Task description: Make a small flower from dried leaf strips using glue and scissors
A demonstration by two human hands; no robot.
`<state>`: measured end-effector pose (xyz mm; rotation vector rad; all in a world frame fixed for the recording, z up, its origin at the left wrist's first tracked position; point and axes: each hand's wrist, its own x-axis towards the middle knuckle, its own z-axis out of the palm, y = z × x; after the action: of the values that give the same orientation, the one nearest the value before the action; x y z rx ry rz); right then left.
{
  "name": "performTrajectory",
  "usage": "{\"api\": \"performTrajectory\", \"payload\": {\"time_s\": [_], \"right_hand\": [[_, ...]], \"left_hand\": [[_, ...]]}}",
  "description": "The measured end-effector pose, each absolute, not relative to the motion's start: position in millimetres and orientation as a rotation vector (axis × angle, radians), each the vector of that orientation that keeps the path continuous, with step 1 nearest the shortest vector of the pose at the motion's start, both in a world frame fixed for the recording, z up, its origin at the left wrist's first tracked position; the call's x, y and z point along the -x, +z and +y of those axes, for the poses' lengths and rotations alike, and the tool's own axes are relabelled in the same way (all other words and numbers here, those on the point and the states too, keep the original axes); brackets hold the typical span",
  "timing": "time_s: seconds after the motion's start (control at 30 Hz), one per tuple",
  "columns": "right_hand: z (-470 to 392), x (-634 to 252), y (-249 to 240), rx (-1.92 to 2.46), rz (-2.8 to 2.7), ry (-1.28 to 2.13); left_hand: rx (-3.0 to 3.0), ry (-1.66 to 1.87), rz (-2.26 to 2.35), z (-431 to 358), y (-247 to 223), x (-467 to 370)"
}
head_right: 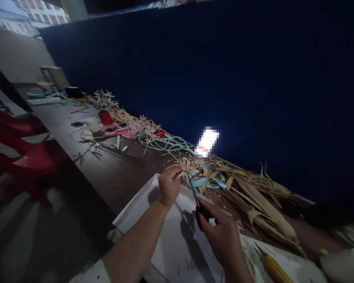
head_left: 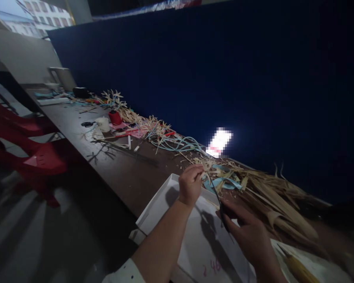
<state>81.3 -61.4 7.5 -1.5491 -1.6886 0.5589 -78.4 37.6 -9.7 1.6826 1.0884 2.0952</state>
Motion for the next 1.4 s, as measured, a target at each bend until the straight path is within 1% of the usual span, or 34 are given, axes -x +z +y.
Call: {"api": "performTrajectory", "payload": {"time_s": [0.17,0.43,1.13,1.4], "right_hand": [[-61.8,-80.5,9.3,1.547,-1.695,0.574],[-64.0,-78.3,14.4,1.579,-1.673,0.601],[-63.0,-78.1,14.1,1.556,-1.666,0.612],[-67.2,-85.4,13.7,1.588,-1.547,0.456]], "left_hand": [[-1.695,2.14,1.069,36.6,-8.3,78.6],[-1.672,2.091,1.088,35.9,-9.0,78.2],[-1.626,2.097,1.106,35.8,-8.9,78.3],[-1.534,2.079,1.113,39.1,-10.9,80.6]]}}
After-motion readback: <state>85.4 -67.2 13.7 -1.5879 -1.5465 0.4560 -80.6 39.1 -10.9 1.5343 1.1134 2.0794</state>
